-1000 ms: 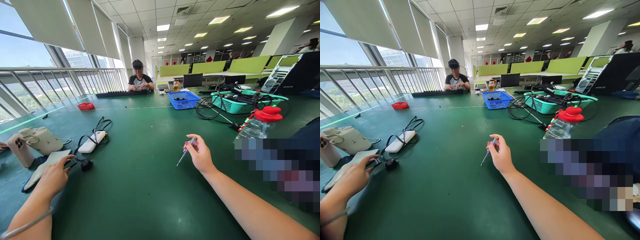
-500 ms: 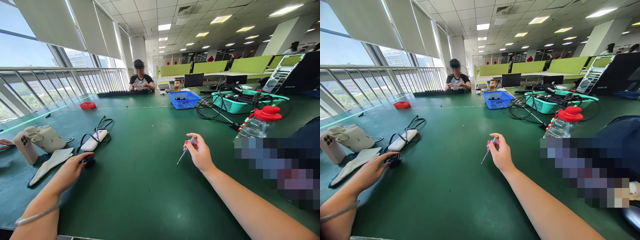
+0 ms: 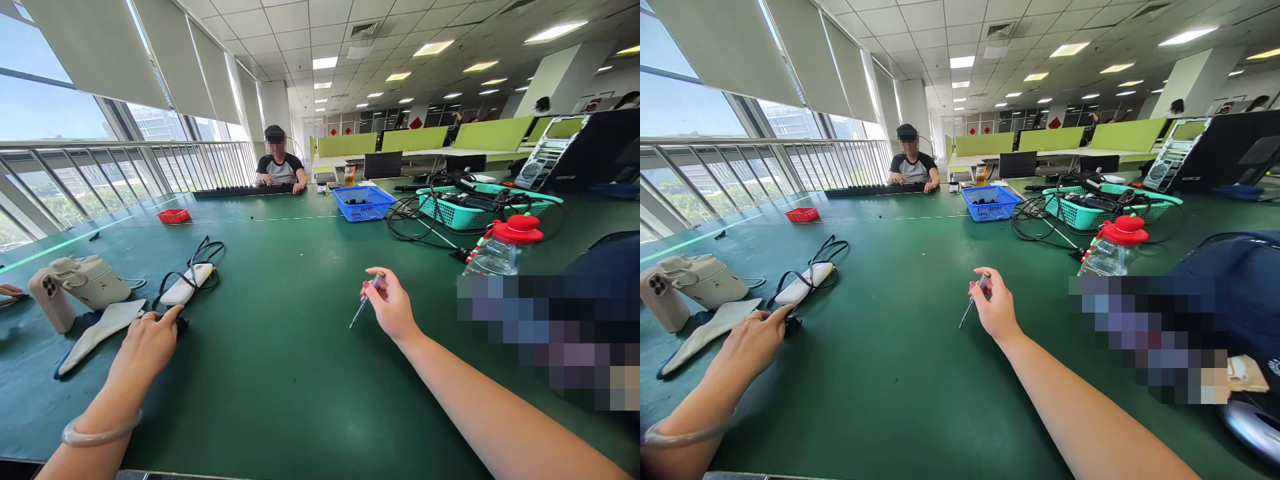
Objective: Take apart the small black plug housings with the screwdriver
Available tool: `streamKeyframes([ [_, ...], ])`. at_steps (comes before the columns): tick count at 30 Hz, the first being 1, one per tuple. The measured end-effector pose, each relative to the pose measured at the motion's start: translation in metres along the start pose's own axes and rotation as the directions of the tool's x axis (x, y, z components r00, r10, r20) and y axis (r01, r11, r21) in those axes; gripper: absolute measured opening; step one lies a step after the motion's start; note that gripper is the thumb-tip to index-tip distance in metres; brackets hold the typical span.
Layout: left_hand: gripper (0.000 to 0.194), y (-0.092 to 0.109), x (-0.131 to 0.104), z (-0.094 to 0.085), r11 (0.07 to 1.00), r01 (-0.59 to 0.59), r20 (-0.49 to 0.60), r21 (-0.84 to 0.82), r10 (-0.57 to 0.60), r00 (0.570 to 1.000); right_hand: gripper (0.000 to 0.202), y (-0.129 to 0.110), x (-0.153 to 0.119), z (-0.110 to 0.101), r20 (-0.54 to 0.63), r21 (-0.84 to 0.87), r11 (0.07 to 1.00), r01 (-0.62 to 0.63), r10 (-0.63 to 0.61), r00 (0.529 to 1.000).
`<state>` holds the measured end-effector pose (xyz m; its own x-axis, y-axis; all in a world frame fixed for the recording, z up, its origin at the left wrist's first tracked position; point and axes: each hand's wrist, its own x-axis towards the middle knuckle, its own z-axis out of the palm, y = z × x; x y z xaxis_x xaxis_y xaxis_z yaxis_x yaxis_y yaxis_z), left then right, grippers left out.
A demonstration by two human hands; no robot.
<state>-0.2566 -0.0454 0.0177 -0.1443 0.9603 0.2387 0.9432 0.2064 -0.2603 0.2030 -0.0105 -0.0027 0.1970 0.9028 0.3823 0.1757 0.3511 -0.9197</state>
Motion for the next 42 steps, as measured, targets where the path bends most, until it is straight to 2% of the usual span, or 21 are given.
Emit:
streamKeyframes([
  [5, 0.057, 0.012, -0.007, 0.002, 0.998, 0.012, -0.009, 0.056, -0.011, 1.000, 0.040, 0.001, 0.000, 0.001, 0.008, 0.005, 1.000, 0.014, -0.014, 1.000],
  [12, 0.059, 0.028, -0.013, -0.011, 0.989, 0.059, -0.026, 0.139, -0.056, 0.998, 0.040, 0.001, -0.001, 0.001, 0.018, 0.000, 1.000, 0.002, -0.002, 1.000],
  [16, 0.058, 0.027, -0.012, -0.011, 0.990, 0.039, 0.000, 0.139, -0.039, 0.999, 0.038, 0.001, -0.001, 0.001, 0.018, -0.001, 1.000, 0.002, -0.002, 1.000],
  [20, 0.056, 0.027, -0.010, -0.009, 0.990, 0.049, -0.045, 0.133, -0.043, 0.998, 0.039, 0.001, -0.001, 0.001, 0.017, 0.007, 1.000, 0.009, -0.009, 1.000],
  [24, 0.056, 0.027, -0.008, -0.012, 0.990, -0.006, -0.033, 0.142, 0.011, 0.999, 0.038, -0.002, -0.002, 0.002, 0.027, -0.002, 1.000, 0.006, -0.006, 1.000],
  [28, 0.054, 0.023, -0.009, -0.010, 0.993, 0.038, -0.014, 0.115, -0.037, 0.999, 0.040, -0.003, -0.002, 0.002, 0.022, 0.004, 1.000, -0.002, 0.002, 1.000],
  [34, 0.055, 0.019, -0.012, -0.008, 0.993, 0.114, 0.079, -0.029, -0.112, 0.991, 0.040, -0.002, -0.002, 0.002, 0.028, 0.009, 1.000, -0.008, 0.007, 1.000],
  [37, 0.059, 0.018, -0.012, -0.008, 0.987, 0.147, 0.087, -0.066, -0.141, 0.986, 0.040, -0.002, -0.002, 0.003, 0.031, 0.007, 1.000, 0.001, -0.001, 1.000],
  [40, 0.057, 0.014, -0.010, -0.006, 0.985, 0.146, 0.082, -0.089, -0.139, 0.987, 0.039, -0.002, -0.002, 0.003, 0.033, -0.002, 1.000, 0.011, -0.011, 0.999],
  [42, 0.052, 0.011, -0.007, -0.006, 0.990, 0.105, 0.075, -0.089, -0.099, 0.992, 0.037, -0.001, -0.003, 0.003, 0.031, -0.012, 1.000, 0.014, -0.014, 0.999],
])
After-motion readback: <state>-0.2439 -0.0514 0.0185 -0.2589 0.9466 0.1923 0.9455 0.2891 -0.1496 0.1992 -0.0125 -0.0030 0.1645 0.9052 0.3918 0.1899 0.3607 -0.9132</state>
